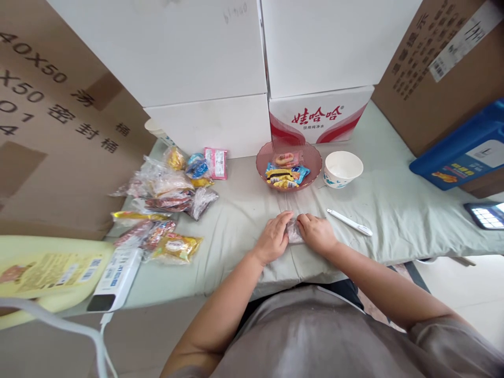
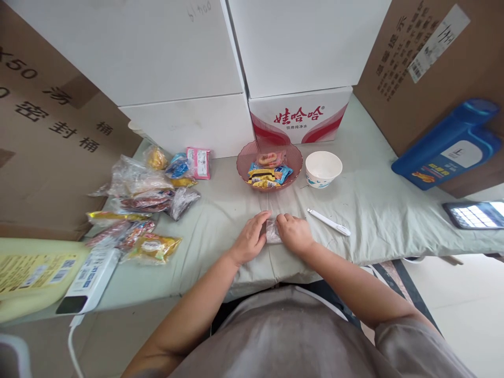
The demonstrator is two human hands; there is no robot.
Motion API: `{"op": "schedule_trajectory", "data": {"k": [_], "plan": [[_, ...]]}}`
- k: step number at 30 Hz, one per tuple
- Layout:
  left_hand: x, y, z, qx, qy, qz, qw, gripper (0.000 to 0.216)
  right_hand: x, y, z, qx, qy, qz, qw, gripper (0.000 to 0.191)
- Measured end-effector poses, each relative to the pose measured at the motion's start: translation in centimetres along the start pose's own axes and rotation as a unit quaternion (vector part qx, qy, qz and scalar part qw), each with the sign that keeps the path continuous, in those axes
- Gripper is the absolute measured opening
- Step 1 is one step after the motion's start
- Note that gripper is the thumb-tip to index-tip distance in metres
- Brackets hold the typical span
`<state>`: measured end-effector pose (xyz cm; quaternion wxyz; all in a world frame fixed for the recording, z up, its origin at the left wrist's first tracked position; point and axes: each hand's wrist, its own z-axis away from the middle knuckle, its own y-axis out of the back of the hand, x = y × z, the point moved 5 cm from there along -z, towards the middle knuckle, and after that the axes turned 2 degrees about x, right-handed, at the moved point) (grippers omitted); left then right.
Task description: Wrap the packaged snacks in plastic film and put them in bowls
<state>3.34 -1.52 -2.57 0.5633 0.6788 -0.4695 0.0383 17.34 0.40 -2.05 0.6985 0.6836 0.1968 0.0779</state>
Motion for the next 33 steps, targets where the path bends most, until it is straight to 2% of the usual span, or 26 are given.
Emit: {"op": "schedule_trajectory", "data": {"k": [5,8,11,12,14,16,18,21,23,25,26,27,28,30,32,33], "plan": [[0.3,0.0,-0.3,-0.008,0.02,-0.021,1.0,0.023,0.2,-0.5,-0.1,0.005,0.003,0.006,1.0,0.032],[0.3,-0.3,-0.5,-0.004,0.035,-0.06,0.998,0.018,2.1,0.1,-0.7,0.033,-0.025,0.018,0.999,0.031],[0.3,-0.5,-0.6,0.005,0.037,-0.065,0.997,0.023,3.9,1.6,-0.8,0.104,-0.041,0.018,0.994,0.026],[0.3,-0.5,-0.6,0.006,0.035,-0.064,0.997,0.026,3.8,2.0,-0.6,0.125,-0.015,0.001,0.992,0.024],[0.3,-0.5,-0.6,0.008,0.031,-0.062,0.998,0.033,2.5,2.3,0.3,0.133,0.098,-0.048,0.985,0.022],[0.3,-0.4,-0.5,0.01,0.029,-0.062,0.998,0.042,0.5,1.8,1.4,0.101,0.209,-0.081,0.969,0.021],[0.3,-0.2,-0.4,0.014,0.029,-0.057,0.998,0.049,-0.5,0.9,2.1,0.059,0.253,-0.085,0.962,0.022],[0.1,0.2,-0.2,0.03,0.03,-0.03,0.999,0.054,0.8,1.3,1.4,0.047,0.239,-0.094,0.965,0.025],[0.0,0.4,-0.1,0.04,0.033,-0.008,0.999,0.051,3.4,3.5,0.0,0.103,0.203,-0.103,0.968,0.028],[-0.2,0.5,-0.1,0.04,0.033,0.003,0.999,0.043,7.1,7.1,-2.0,0.198,0.119,-0.089,0.969,0.028],[-0.2,0.4,-0.2,0.036,0.032,0.005,0.999,0.039,9.0,8.8,-3.2,0.229,0.065,-0.067,0.969,0.029],[-0.3,0.4,-0.3,0.031,0.03,0.005,0.999,0.035,10.7,10.2,-4.6,0.232,0.01,-0.036,0.972,0.03],[-0.3,0.3,-0.4,0.027,0.028,0.003,0.999,0.032,12.3,11.1,-6.1,0.196,-0.054,0.0,0.979,0.032],[-0.3,0.3,-0.7,0.024,0.026,0.0,0.999,0.027,14.6,10.8,-9.0,-0.004,-0.144,0.063,0.988,0.035],[-0.2,0.3,-0.8,0.024,0.026,0.002,0.999,0.023,15.3,9.8,-11.3,-0.127,-0.157,0.069,0.977,0.029],[-0.1,0.3,-0.8,0.025,0.027,0.004,0.999,0.022,15.2,9.1,-12.2,-0.169,-0.151,0.064,0.972,0.025]]}}
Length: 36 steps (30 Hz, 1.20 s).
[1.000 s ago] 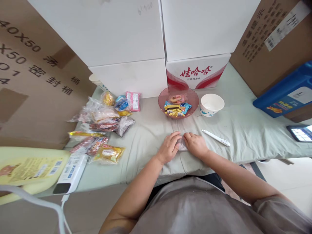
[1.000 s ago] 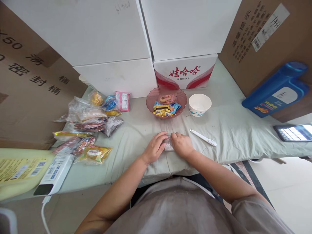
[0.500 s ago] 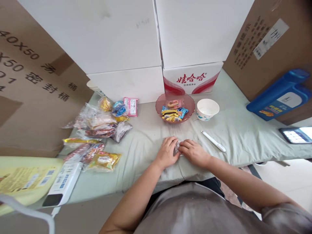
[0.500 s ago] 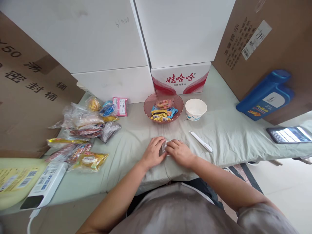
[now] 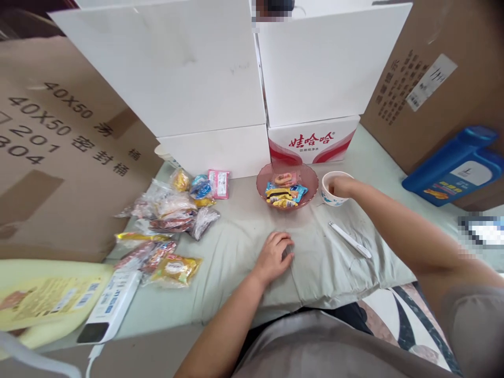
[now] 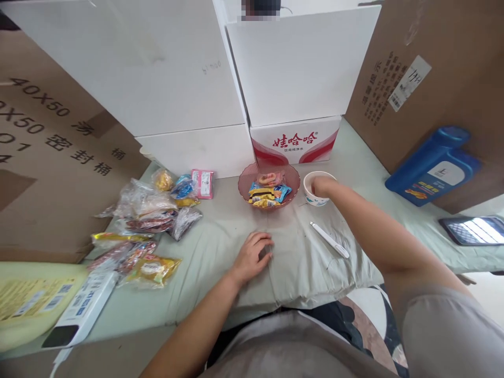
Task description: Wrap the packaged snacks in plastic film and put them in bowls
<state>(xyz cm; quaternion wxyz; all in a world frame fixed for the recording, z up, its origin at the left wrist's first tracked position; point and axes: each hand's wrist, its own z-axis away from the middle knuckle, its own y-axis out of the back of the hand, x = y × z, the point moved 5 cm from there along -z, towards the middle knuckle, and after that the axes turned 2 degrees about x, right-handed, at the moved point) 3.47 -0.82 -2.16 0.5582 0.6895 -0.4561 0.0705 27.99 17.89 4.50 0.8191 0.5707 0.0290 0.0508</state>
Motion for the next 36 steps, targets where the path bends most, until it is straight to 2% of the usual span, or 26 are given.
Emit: {"op": "schedule_trajectory", "data": {"k": [4,7,10,15,17,20,22,24,26,28,30,32,33,34,36], "plan": [[0.1,-0.1,0.5,0.02,0.01,0.017,1.0,0.017,-1.5,-2.0,-2.7,-0.087,0.029,0.018,0.996,0.012],[-1.4,1.0,0.6,0.078,0.062,0.014,0.995,0.017,-1.4,-3.3,-3.5,-0.114,0.032,0.034,0.992,0.019],[-4.6,4.2,-0.7,0.146,0.139,-0.087,0.976,0.02,-0.8,-4.1,-3.7,-0.124,0.031,0.035,0.991,0.035],[-9.7,12.4,-5.7,0.201,0.198,-0.196,0.939,0.031,-0.5,-4.3,-3.9,-0.11,-0.002,0.017,0.994,0.038],[-11.2,15.7,-7.2,0.199,0.244,-0.312,0.896,0.041,-0.6,-4.2,-3.8,-0.11,-0.01,0.011,0.994,0.037],[-13.6,19.1,-8.2,0.139,0.324,-0.41,0.841,0.061,-0.7,-4.1,-3.7,-0.111,-0.011,0.006,0.994,0.037],[-15.0,20.4,-8.0,0.095,0.373,-0.409,0.827,0.06,-0.7,-4.1,-3.7,-0.11,-0.012,0.004,0.994,0.037],[-15.8,21.2,-7.8,0.077,0.39,-0.395,0.828,0.052,-0.6,-4.2,-3.7,-0.109,-0.014,-0.001,0.994,0.037],[-15.5,21.7,-7.7,0.083,0.378,-0.395,0.833,0.046,-0.5,-4.4,-3.8,-0.112,-0.015,-0.005,0.994,0.037],[-14.1,22.0,-7.6,0.133,0.347,-0.373,0.851,0.047,-0.5,-4.5,-4.0,-0.118,-0.011,-0.006,0.993,0.037],[-12.0,21.9,-7.1,0.219,0.303,-0.298,0.878,0.048,-0.4,-4.6,-4.0,-0.123,-0.005,-0.006,0.992,0.037],[-9.9,20.3,-6.3,0.263,0.272,-0.161,0.912,0.049,-0.5,-4.5,-3.9,-0.123,0.002,-0.005,0.992,0.037],[-8.9,18.7,-5.8,0.247,0.266,-0.081,0.928,0.05,-0.6,-4.4,-3.8,-0.121,0.004,-0.006,0.993,0.037],[-7.9,16.5,-5.3,0.202,0.263,0.007,0.943,0.051,-0.7,-4.3,-3.6,-0.116,0.006,-0.008,0.993,0.037],[-5.6,11.2,-4.0,0.092,0.241,0.159,0.953,0.055,-0.8,-3.9,-3.1,-0.102,0.001,-0.012,0.995,0.038]]}}
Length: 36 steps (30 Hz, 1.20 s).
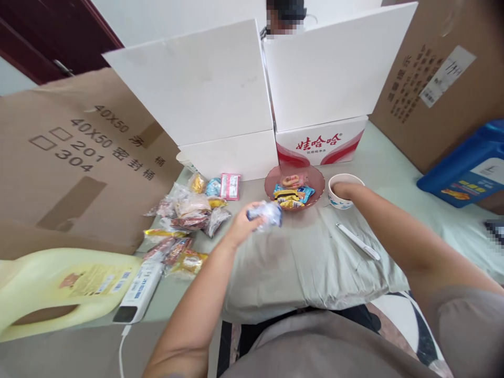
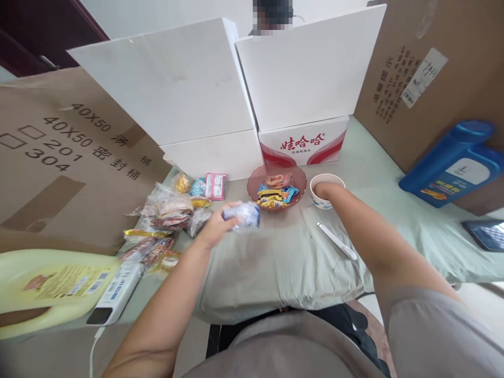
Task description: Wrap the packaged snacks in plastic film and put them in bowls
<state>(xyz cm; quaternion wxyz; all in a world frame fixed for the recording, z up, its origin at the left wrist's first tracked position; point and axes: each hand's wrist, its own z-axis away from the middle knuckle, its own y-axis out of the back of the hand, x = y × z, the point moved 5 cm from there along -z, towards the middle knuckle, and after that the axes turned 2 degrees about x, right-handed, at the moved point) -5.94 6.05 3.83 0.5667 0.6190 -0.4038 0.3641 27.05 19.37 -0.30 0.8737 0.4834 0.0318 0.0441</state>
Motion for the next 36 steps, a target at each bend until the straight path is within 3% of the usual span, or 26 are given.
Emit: {"op": "schedule_trajectory", "data": {"k": [1,3,6,10,13,15,17,21,23,26,29,32,36], "plan": [[-0.2,-2.5,1.5,-0.048,-0.008,0.027,0.998,0.055,0.0,0.2,0.3,0.008,-0.004,-0.001,1.0,0.038],[-0.8,-6.4,4.0,-0.08,-0.045,0.009,0.996,0.055,0.0,0.8,1.1,0.02,-0.012,-0.002,1.0,0.036],[-1.7,-9.4,5.9,-0.058,-0.127,-0.072,0.988,0.046,0.1,2.5,2.9,0.041,-0.008,0.001,0.999,0.029],[-2.5,-8.6,5.8,0.024,-0.199,-0.127,0.971,0.039,0.1,4.8,7.6,0.141,0.0,0.004,0.99,0.034],[-2.4,-7.8,5.7,0.037,-0.219,-0.142,0.965,0.03,-0.1,3.7,12.1,0.257,0.031,-0.034,0.965,0.031],[-2.1,-7.8,5.8,0.038,-0.235,-0.151,0.959,0.023,-0.3,0.2,14.1,0.231,0.05,-0.042,0.971,0.03],[-1.8,-8.0,6.0,0.035,-0.246,-0.153,0.956,0.019,0.1,-3.9,15.0,0.198,0.016,-0.017,0.98,0.03],[-1.6,-8.3,6.0,0.019,-0.253,-0.139,0.957,0.019,0.3,-8.9,15.3,0.23,-0.029,0.003,0.973,0.023],[-1.5,-8.2,6.0,0.014,-0.256,-0.133,0.957,0.02,-1.2,-9.2,15.6,0.258,0.014,-0.032,0.965,0.023],[-1.4,-8.1,6.0,0.005,-0.251,-0.126,0.96,0.025,-5.4,-8.3,16.7,0.289,0.15,-0.097,0.94,0.028],[-1.4,-8.1,6.2,-0.01,-0.244,-0.112,0.963,0.033,-9.9,-7.6,17.9,0.287,0.262,-0.073,0.918,0.032],[-1.4,-8.1,6.3,-0.021,-0.24,-0.105,0.965,0.041,-11.7,-7.8,18.1,0.261,0.27,-0.026,0.927,0.031],[-1.6,-8.3,6.3,-0.033,-0.231,-0.117,0.965,0.045,-8.3,-8.2,17.7,0.236,0.21,-0.024,0.949,0.031]]}}
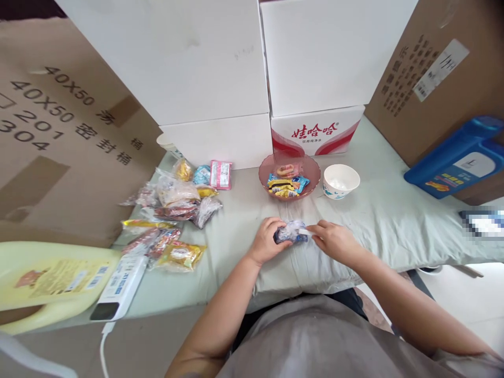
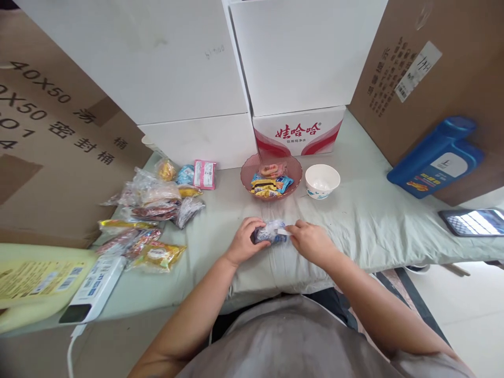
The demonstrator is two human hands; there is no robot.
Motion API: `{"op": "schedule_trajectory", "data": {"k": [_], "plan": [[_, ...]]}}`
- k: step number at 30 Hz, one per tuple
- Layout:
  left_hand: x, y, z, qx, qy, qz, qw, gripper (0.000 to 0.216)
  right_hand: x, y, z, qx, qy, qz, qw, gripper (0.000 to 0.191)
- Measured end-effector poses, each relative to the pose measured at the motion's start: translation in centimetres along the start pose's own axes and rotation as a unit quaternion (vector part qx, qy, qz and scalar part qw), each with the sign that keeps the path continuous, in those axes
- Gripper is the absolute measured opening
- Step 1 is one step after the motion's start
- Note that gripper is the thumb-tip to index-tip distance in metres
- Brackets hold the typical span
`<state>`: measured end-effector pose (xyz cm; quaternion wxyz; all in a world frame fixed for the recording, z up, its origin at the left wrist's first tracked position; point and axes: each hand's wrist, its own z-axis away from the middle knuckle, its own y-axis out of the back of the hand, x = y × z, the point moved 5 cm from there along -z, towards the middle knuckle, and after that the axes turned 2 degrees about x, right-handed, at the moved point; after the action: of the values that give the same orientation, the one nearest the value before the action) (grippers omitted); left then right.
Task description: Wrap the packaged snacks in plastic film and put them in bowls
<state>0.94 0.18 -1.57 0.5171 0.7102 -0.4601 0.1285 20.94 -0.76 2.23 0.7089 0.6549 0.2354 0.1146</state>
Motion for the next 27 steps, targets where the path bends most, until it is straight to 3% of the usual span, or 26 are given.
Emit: {"op": "schedule_trajectory", "data": {"k": [4,7,9,12,14,16,17,19,22,24,27], "plan": [[0.3,0.1,-0.2,0.015,-0.017,-0.023,0.999,0.036,6.0,-0.4,2.3,-0.029,-0.121,0.039,0.991,0.03],[0.5,0.6,-0.3,0.067,-0.034,-0.033,0.997,0.007,7.9,-0.3,3.4,0.027,-0.156,0.049,0.986,0.025],[0.5,0.8,-0.3,0.083,-0.032,-0.03,0.996,0.009,6.7,0.2,3.3,0.12,-0.119,0.006,0.986,0.024],[0.4,0.6,-0.4,0.053,-0.017,-0.021,0.998,0.019,2.9,1.0,2.4,0.229,-0.011,-0.084,0.97,0.033],[0.5,0.3,-0.4,0.026,-0.01,-0.014,1.0,0.032,0.4,1.0,1.2,0.244,0.049,-0.106,0.963,0.047],[0.5,0.2,-0.4,0.019,-0.001,0.003,1.0,0.023,-1.2,0.5,-0.1,0.227,0.081,-0.108,0.965,0.05],[0.3,0.3,-0.3,0.027,0.009,0.019,0.999,0.016,-1.5,0.1,-0.7,0.212,0.087,-0.112,0.967,0.043],[-0.8,0.8,-0.1,0.066,0.065,0.069,0.993,0.014,-1.0,-0.7,-1.6,0.182,0.067,-0.136,0.972,0.023],[-4.2,2.4,0.9,0.193,0.203,0.161,0.946,0.016,1.7,-1.5,-1.7,0.173,-0.033,-0.192,0.965,0.022],[-6.1,3.5,1.7,0.271,0.261,0.184,0.908,0.015,3.8,-1.4,-1.0,0.198,-0.107,-0.215,0.95,0.022],[-7.1,4.7,2.3,0.338,0.277,0.164,0.884,0.011,5.2,-0.4,0.6,0.266,-0.162,-0.204,0.928,0.021]]}}
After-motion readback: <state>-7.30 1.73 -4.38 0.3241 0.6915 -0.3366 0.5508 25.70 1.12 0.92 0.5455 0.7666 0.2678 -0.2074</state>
